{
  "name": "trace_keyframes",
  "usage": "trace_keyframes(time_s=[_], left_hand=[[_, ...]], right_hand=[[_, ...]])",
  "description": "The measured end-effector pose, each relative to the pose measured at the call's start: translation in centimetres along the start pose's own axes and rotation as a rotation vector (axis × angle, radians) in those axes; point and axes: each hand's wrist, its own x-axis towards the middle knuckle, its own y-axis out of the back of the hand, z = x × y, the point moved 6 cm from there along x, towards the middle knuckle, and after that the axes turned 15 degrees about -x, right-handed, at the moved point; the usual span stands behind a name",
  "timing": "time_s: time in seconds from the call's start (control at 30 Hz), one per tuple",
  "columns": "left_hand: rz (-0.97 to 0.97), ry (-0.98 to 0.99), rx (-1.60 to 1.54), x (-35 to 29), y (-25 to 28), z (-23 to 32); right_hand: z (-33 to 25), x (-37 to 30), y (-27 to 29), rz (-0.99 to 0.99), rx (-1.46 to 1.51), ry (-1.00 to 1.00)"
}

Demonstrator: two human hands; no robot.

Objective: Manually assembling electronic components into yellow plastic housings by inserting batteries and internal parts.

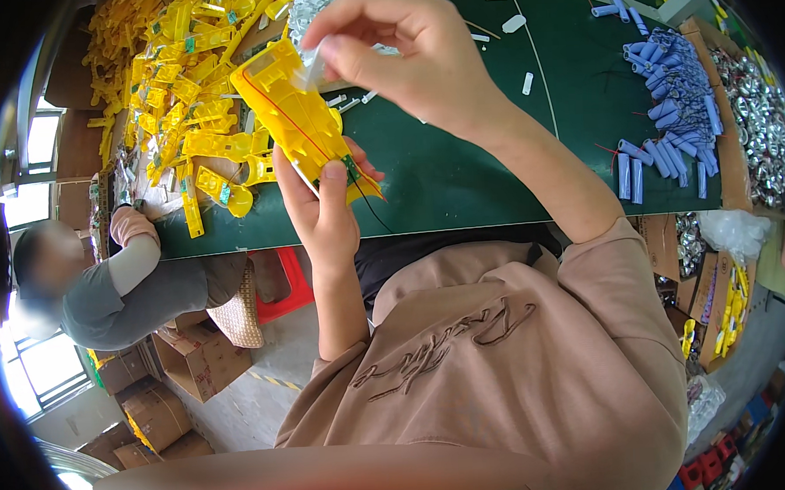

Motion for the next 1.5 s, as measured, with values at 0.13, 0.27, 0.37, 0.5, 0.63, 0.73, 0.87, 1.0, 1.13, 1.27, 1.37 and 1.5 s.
trace_keyframes(time_s=[0.13,0.27,0.37,0.5,0.63,0.73,0.87,1.0,1.13,1.27,1.37,1.5], left_hand=[[-0.004,-0.026,0.129,0.1,-0.1,-0.1],[0.007,-0.013,0.149,0.3,0.0,-0.2],[0.014,0.009,0.150,0.4,0.4,-0.5],[-0.004,0.022,0.171,0.6,0.3,-0.7],[0.003,0.027,0.215,0.6,0.5,-0.9],[-0.032,0.065,0.205,0.8,0.6,-0.8],[-0.048,0.132,0.206,0.9,0.8,-1.1],[-0.012,0.221,0.165,0.6,1.1,-1.6],[-0.030,0.276,0.178,0.5,1.1,-2.2],[-0.051,0.331,0.092,0.6,1.0,-3.4],[-0.088,0.403,-0.014,0.5,1.5,-5.0],[-0.077,0.391,0.024,0.5,1.3,-6.0]], right_hand=[[1.1,0.4,-0.3,-0.058,-0.007,-0.003],[1.3,0.7,-1.0,-0.075,-0.083,-0.080],[0.6,1.0,-1.0,-0.052,-0.279,0.026],[0.5,0.6,-1.3,0.025,-0.316,0.134],[0.3,0.9,-1.2,0.021,-0.449,0.178],[0.8,1.2,-1.2,-0.021,-0.537,0.107],[2.0,1.6,-1.1,-0.133,-0.517,0.069],[3.0,1.8,-1.1,-0.329,-0.537,-0.033],[3.9,1.9,-0.7,-0.469,-0.627,-0.126],[6.6,1.8,-0.7,-0.528,-0.532,-0.086],[7.6,0.7,1.0,-0.595,-0.494,-0.207],[10.1,-2.3,13.4,-0.290,-0.912,-0.354]])
